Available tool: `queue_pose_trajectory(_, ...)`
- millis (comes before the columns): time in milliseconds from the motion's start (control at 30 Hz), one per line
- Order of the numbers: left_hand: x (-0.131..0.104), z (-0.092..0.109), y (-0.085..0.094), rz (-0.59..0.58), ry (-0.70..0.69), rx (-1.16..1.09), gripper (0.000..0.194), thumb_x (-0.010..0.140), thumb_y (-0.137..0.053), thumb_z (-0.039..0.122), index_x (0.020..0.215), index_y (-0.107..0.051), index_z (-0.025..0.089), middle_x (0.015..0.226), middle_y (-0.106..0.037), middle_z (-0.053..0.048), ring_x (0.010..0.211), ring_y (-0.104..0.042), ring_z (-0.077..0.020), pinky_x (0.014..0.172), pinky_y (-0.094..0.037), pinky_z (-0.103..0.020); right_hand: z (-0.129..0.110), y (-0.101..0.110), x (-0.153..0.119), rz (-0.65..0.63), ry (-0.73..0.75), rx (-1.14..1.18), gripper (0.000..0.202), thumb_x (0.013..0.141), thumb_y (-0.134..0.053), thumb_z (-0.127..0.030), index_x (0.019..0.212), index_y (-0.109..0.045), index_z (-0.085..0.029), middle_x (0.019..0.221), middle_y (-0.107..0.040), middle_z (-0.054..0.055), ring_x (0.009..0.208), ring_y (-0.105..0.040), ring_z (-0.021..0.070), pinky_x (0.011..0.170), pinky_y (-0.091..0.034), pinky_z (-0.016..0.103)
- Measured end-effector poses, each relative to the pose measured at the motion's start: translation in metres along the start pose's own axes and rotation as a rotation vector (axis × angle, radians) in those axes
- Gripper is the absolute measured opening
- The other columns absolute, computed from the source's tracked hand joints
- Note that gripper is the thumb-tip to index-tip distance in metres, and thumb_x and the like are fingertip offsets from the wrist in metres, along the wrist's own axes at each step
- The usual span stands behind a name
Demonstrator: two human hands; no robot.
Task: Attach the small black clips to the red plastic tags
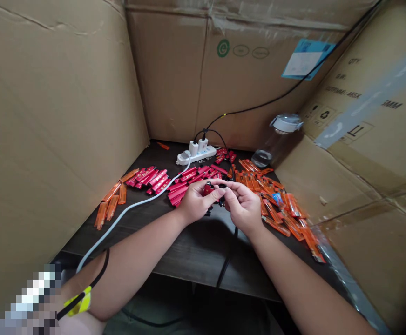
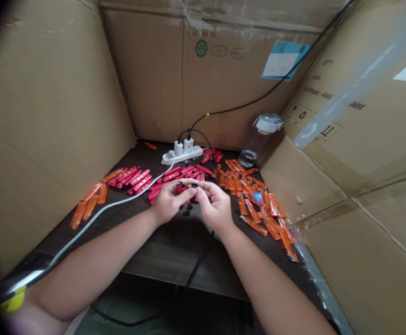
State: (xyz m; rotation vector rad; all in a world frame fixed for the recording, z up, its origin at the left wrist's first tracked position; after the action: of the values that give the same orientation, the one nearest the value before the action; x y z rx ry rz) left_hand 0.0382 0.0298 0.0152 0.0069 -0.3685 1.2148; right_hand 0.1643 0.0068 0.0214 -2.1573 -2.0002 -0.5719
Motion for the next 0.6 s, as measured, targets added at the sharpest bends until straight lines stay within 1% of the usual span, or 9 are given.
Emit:
queue_pose_trajectory(67,0.0,0.005,0.003,0.016,-0.065,0.135,0.037,0.08,-0.066,0.036,0.113,-0.066,0.022,0.077,-0.062,0.0,0.054,-0.049,-0.0067,0.051,-0.04,-0.02,-0.001,0.006,0.001,0.057,0.045,-0.092,0.033,0.086,-0.056,-0.046,0.099,-0.062,-0.016,0.059,-0.054,-0.001,0.047,-0.046,0.0103,0.047,-0.041,0.024)
queue_pose_trajectory(100,0.0,0.008,0.006,0.039,-0.109,0.215,0.037,0.081,-0.064,0.034,0.117,-0.064,0.023,0.082,-0.064,-0.001,0.057,-0.052,-0.0081,0.054,-0.043,-0.021,-0.003,0.008,0.001,0.066,0.078,-0.164,0.031,0.087,-0.055,-0.045,0.098,-0.062,-0.017,0.06,-0.054,-0.001,0.047,-0.045,0.0102,0.047,-0.041,0.024)
queue_pose_trajectory(200,0.001,0.016,0.011,0.091,-0.264,0.473,0.034,0.084,-0.059,0.027,0.117,-0.065,0.022,0.1,-0.068,-0.007,0.082,-0.063,-0.0163,0.075,-0.05,-0.028,-0.013,0.009,0.0,0.008,0.223,-0.418,0.027,0.089,-0.051,-0.041,0.098,-0.062,-0.018,0.055,-0.051,-0.002,0.044,-0.042,0.0105,0.047,-0.04,0.025)
queue_pose_trajectory(267,0.001,0.019,0.011,0.068,-0.337,0.612,0.034,0.083,-0.058,0.021,0.117,-0.065,0.021,0.108,-0.068,-0.009,0.094,-0.063,-0.0203,0.084,-0.05,-0.032,-0.019,0.007,-0.001,-0.051,0.316,-0.527,0.025,0.09,-0.049,-0.037,0.1,-0.062,-0.017,0.052,-0.048,-0.002,0.042,-0.04,0.0105,0.046,-0.039,0.025)
queue_pose_trajectory(333,0.001,0.017,0.009,0.013,-0.357,0.707,0.038,0.082,-0.056,0.016,0.119,-0.064,0.021,0.107,-0.068,-0.01,0.093,-0.064,-0.0213,0.084,-0.05,-0.034,-0.021,0.006,-0.001,-0.093,0.376,-0.576,0.025,0.091,-0.048,-0.034,0.102,-0.062,-0.016,0.053,-0.05,-0.002,0.042,-0.042,0.0106,0.047,-0.04,0.025)
queue_pose_trajectory(400,0.001,0.014,0.007,-0.021,-0.346,0.767,0.041,0.08,-0.055,0.013,0.12,-0.063,0.021,0.105,-0.069,-0.01,0.089,-0.065,-0.0214,0.08,-0.052,-0.033,-0.02,0.005,-0.001,-0.129,0.412,-0.617,0.025,0.091,-0.048,-0.033,0.102,-0.062,-0.016,0.057,-0.056,0.001,0.044,-0.047,0.0113,0.049,-0.043,0.025)
queue_pose_trajectory(467,0.0,0.013,0.007,-0.021,-0.335,0.793,0.041,0.079,-0.055,0.012,0.119,-0.064,0.022,0.105,-0.069,-0.01,0.089,-0.066,-0.0216,0.078,-0.052,-0.033,-0.018,0.004,0.0,-0.15,0.434,-0.656,0.025,0.091,-0.048,-0.032,0.103,-0.063,-0.016,0.062,-0.06,0.003,0.048,-0.051,0.0124,0.053,-0.046,0.026)
queue_pose_trajectory(600,0.001,0.012,0.006,-0.022,-0.354,0.798,0.039,0.08,-0.055,0.013,0.117,-0.064,0.022,0.109,-0.068,-0.01,0.097,-0.065,-0.0228,0.084,-0.052,-0.034,-0.02,0.005,0.0,-0.152,0.484,-0.691,0.024,0.091,-0.048,-0.03,0.102,-0.063,-0.015,0.067,-0.064,0.006,0.053,-0.057,0.014,0.056,-0.049,0.026)
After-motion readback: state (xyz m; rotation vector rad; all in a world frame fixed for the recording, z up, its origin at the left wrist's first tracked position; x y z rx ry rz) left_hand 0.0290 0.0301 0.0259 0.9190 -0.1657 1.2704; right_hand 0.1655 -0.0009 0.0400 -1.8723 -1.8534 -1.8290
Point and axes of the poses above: each hand's wrist, its own x-axis towards the middle knuckle, its own y-axis out of the back of the hand, z = x × y, the point moved 5 cm from there along x, towards the middle knuckle
